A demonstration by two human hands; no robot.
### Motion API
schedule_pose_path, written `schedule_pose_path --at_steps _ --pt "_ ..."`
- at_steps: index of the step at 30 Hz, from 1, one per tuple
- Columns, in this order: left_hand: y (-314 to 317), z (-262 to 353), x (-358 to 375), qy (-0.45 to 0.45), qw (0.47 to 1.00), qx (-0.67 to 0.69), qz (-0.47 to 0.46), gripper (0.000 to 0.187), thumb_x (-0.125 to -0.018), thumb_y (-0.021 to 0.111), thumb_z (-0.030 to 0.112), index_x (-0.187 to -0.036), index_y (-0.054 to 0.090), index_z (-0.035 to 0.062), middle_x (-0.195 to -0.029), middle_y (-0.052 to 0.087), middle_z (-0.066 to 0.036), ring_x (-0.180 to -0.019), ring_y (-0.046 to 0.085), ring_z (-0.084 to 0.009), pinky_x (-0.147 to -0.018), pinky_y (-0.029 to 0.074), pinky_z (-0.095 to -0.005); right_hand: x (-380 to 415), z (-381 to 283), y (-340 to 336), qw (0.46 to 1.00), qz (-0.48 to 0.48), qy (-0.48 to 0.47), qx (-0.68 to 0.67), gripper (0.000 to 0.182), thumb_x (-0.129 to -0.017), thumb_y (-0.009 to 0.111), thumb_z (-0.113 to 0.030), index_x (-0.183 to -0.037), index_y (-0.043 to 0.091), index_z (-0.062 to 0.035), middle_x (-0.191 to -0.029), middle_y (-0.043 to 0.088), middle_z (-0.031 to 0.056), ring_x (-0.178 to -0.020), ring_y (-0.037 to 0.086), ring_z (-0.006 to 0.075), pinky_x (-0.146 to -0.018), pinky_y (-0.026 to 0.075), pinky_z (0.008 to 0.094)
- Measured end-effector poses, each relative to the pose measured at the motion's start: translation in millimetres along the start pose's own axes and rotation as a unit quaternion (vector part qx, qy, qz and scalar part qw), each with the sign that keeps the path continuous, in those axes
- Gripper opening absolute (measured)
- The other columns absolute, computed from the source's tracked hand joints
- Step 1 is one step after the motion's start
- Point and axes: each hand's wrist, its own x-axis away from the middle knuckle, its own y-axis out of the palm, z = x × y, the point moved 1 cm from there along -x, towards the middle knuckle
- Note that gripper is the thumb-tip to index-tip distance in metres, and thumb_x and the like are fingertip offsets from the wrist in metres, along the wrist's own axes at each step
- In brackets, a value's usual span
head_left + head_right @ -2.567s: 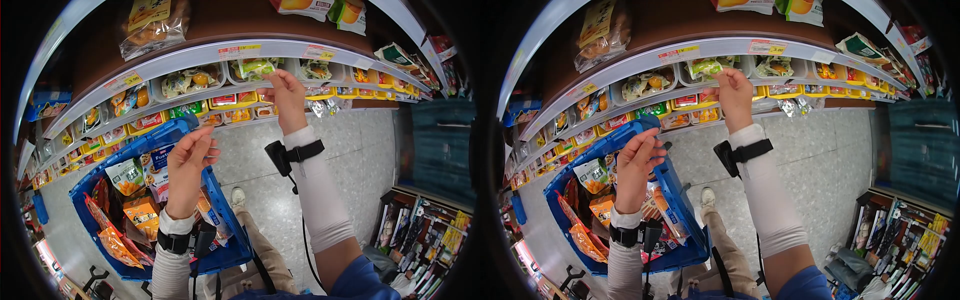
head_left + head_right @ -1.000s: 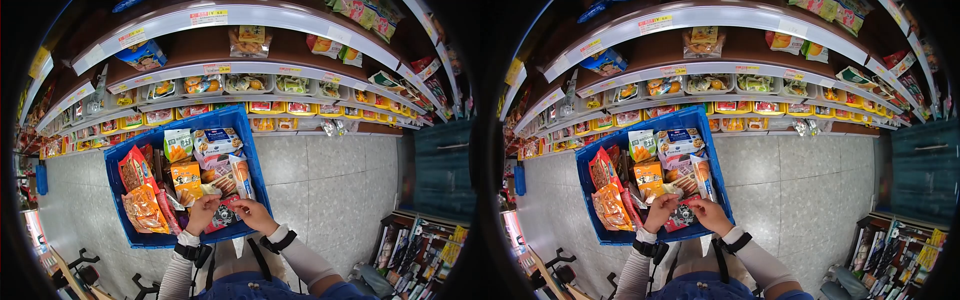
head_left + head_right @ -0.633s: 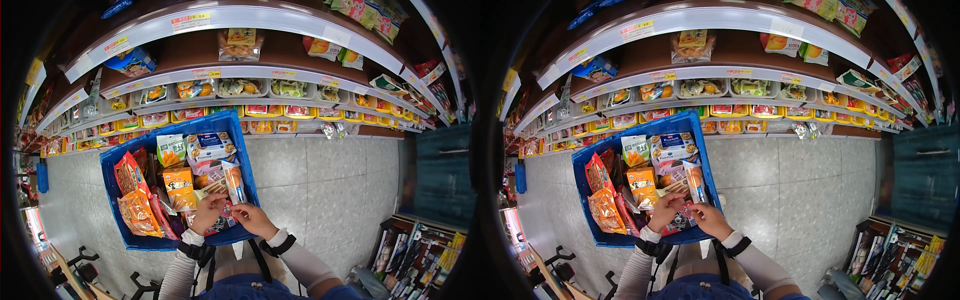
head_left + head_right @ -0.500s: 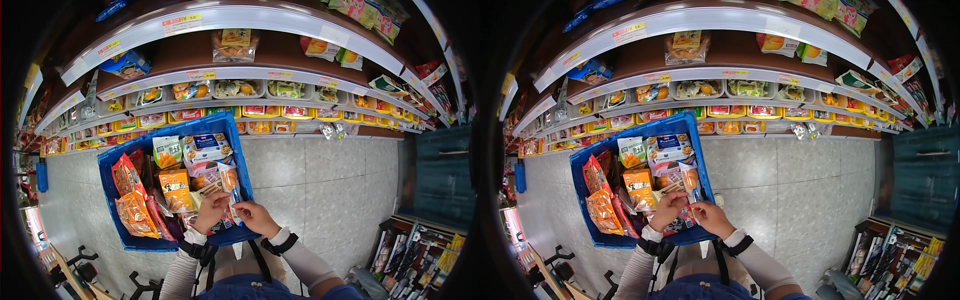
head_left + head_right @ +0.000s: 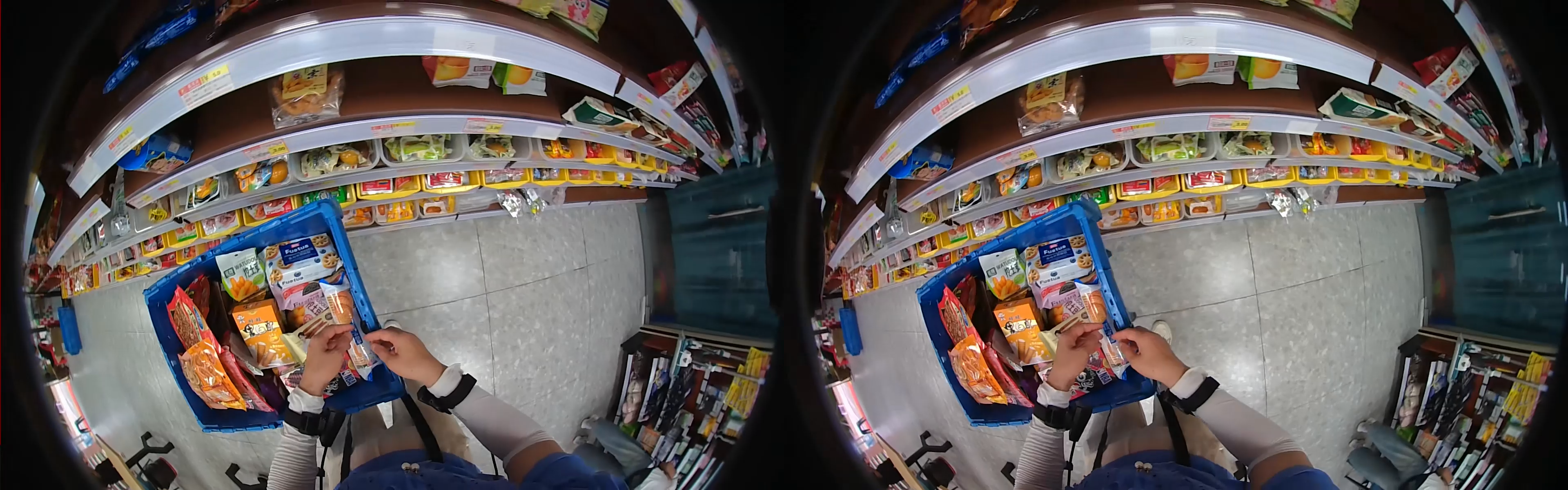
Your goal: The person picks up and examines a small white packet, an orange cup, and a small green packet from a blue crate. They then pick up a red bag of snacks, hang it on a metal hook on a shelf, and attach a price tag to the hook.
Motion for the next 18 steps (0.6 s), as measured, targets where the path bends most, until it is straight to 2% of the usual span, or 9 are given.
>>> schedule_pose_path --at_steps 3,6,8,16,18 --pt "6 12 5 -0.009 1.0 0.008 0.008 0.019 -0.08 0.054 0.001 -0.098 0.06 -0.0025 -0.073 0.057 -0.001 -0.067 0.051 -0.0051 -0.061 0.041 -0.0186 3 0 -3 1.0 -0.011 -0.002 0.006 0.021 -0.079 0.054 -0.01 -0.098 0.06 -0.0064 -0.087 0.06 0.0131 -0.071 0.059 0.0228 -0.066 0.047 0.0299" --pt "13 10 10 0.011 1.0 -0.002 0.005 0.02 -0.08 0.055 0.001 -0.099 0.06 -0.0016 -0.076 0.059 -0.002 -0.068 0.052 -0.006 -0.061 0.042 -0.0191 8 -1 -11 1.0 -0.009 -0.016 0.021 0.019 -0.081 0.055 -0.007 -0.1 0.06 -0.0057 -0.088 0.06 0.0115 -0.071 0.059 0.0184 -0.063 0.047 0.0264" --pt "18 18 17 0.009 1.0 0.004 -0.001 0.02 -0.08 0.055 0.002 -0.099 0.06 -0.0012 -0.077 0.06 -0.003 -0.068 0.052 -0.0063 -0.061 0.042 -0.0191 14 -4 -18 0.999 0.037 -0.016 0.006 0.019 -0.08 0.054 -0.01 -0.097 0.061 -0.0063 -0.087 0.06 0.0131 -0.07 0.059 0.0232 -0.064 0.048 0.0302" --pt "20 36 46 0.052 0.998 0.012 -0.036 0.02 -0.082 0.055 0.008 -0.099 0.061 -0.0007 -0.076 0.059 -0.002 -0.067 0.051 -0.0057 -0.061 0.042 -0.0193 65 -8 -29 0.99 0.141 -0.012 -0.004 0.02 -0.08 0.052 -0.005 -0.098 0.061 -0.0055 -0.088 0.061 0.0112 -0.074 0.06 0.0196 -0.065 0.048 0.0264" --pt "19 38 54 0.05 0.997 -0.011 -0.057 0.021 -0.086 0.051 0.009 -0.104 0.057 0.0009 -0.08 0.058 -0.002 -0.07 0.055 -0.0085 -0.065 0.044 -0.0204 79 -10 -28 0.991 0.133 -0.004 0.006 0.02 -0.08 0.052 -0.005 -0.097 0.061 -0.0054 -0.089 0.061 0.0116 -0.075 0.06 0.02 -0.065 0.048 0.0265"
